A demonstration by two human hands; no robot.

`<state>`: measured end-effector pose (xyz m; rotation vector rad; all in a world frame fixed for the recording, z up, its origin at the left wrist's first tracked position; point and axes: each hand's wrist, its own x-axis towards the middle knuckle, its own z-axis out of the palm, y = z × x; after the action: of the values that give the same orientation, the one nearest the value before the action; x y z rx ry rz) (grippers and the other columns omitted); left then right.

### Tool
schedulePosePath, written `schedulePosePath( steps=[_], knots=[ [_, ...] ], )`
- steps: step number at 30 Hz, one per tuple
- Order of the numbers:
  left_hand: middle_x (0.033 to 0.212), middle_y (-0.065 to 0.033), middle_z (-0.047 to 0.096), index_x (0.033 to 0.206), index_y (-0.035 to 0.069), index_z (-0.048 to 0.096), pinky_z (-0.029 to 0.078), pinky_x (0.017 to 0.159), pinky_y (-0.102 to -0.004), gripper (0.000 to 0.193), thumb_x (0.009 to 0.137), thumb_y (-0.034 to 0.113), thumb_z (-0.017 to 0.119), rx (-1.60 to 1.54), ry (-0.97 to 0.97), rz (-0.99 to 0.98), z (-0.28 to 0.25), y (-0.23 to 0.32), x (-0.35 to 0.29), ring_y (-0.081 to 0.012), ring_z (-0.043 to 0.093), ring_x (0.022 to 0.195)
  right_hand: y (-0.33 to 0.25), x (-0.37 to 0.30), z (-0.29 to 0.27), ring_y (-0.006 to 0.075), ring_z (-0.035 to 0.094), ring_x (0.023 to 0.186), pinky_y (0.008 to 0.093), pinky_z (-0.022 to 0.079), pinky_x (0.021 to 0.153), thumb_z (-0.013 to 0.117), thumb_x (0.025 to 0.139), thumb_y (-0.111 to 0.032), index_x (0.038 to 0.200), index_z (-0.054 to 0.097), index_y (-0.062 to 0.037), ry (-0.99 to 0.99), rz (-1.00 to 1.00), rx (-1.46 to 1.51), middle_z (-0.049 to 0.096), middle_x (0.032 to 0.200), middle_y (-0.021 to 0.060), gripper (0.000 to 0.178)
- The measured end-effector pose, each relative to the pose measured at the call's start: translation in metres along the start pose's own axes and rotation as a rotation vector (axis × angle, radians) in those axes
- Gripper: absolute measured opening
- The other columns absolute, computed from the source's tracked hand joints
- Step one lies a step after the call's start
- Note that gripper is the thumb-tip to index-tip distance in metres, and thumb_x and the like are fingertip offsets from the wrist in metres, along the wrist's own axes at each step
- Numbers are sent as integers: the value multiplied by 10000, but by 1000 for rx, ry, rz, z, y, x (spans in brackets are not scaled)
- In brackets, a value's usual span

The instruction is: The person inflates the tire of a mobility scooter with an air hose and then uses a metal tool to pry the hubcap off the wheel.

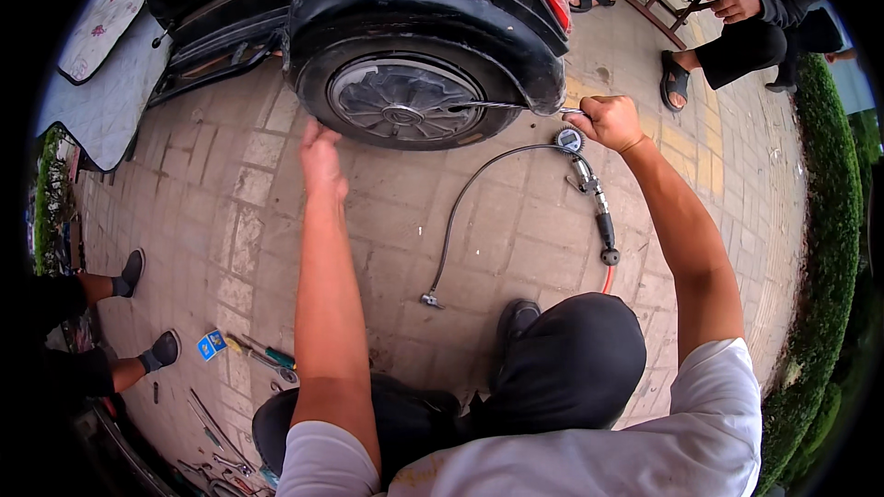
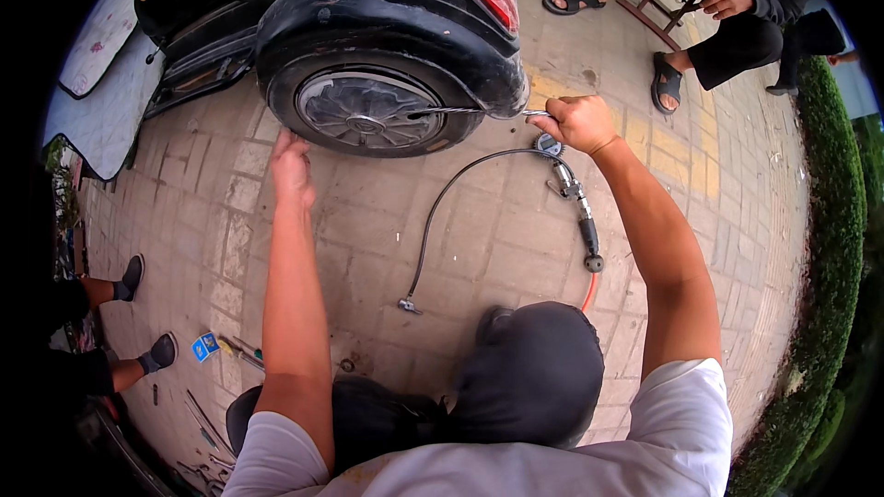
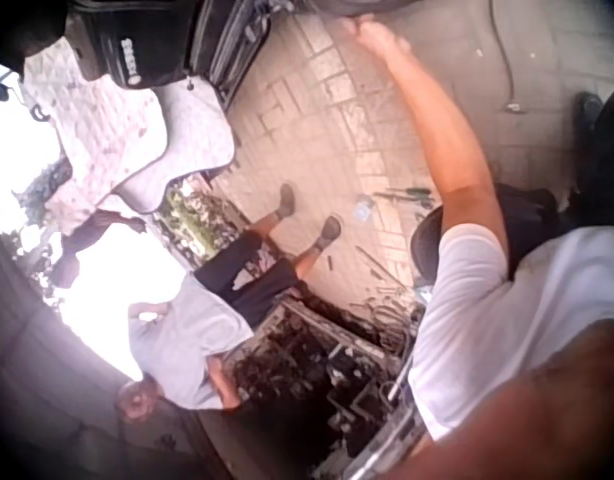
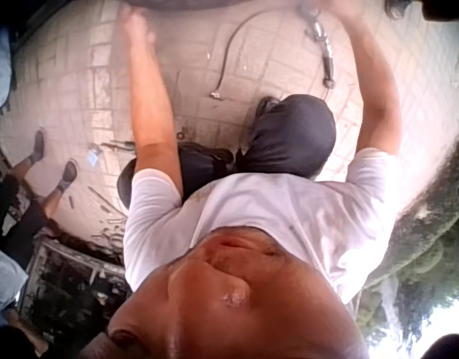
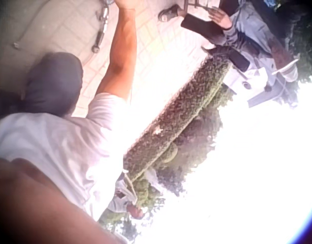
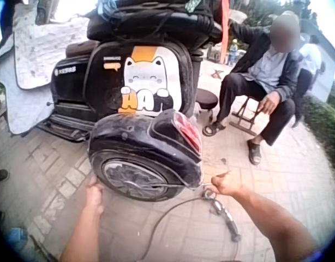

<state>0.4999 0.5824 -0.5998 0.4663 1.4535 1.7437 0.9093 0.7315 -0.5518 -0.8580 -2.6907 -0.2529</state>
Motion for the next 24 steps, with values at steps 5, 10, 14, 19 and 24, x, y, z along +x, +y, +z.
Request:
schedulePosePath(
  steps=[5, 10, 14, 19, 24],
  knots=[
    [1380, -123, 452, 1379, -62, 355, 183, 1089, -307, 625, 760, -34, 436, 7, -11, -2, 6, 5, -6, -200, 377, 1291, -3, -5, -7, 323, 557, 531, 414, 428, 472, 615, 835, -420, 624, 509, -94, -15, 32, -15, 521, 554, 99, 402],
    [1442, -128, 380, 1409, -35, 315, 297, 943, -260, 645, 787, 18, 476, 42, 14, -53, -15, 3, 4, -188, 382, 1297, -49, -23, -20, 342, 562, 548, 436, 430, 488, 590, 860, -420, 647, 535, -83, -49, 206, 26, 548, 567, 120, 402],
    [1445, -162, 362, 1411, -47, 298, 300, 1023, -308, 680, 789, 86, 537, 147, 92, -44, 0, 16, -17, -229, 363, 1314, -71, -83, -44, 362, 557, 556, 442, 426, 503, 578, 878, -399, 666, 545, -67, -155, 474, 42, 554, 570, 141, 395],
    [1443, -183, 352, 1412, -73, 266, 207, 1093, -342, 713, 787, 108, 558, 139, 53, 8, 6, 24, -27, -258, 326, 1332, -97, -133, -96, 361, 547, 537, 431, 416, 496, 601, 875, -345, 686, 574, -54, -255, 619, 94, 554, 564, 145, 348],
    [1299, -92, 512, 1349, -3, 406, 294, 1020, -303, 571, 792, 59, 514, 45, 125, 97, 16, 27, -17, -211, 456, 1184, -111, -113, -150, 339, 547, 520, 414, 412, 485, 625, 864, -294, 718, 598, -38, -225, 576, 75, 548, 557, 138, 296]
  ],
)
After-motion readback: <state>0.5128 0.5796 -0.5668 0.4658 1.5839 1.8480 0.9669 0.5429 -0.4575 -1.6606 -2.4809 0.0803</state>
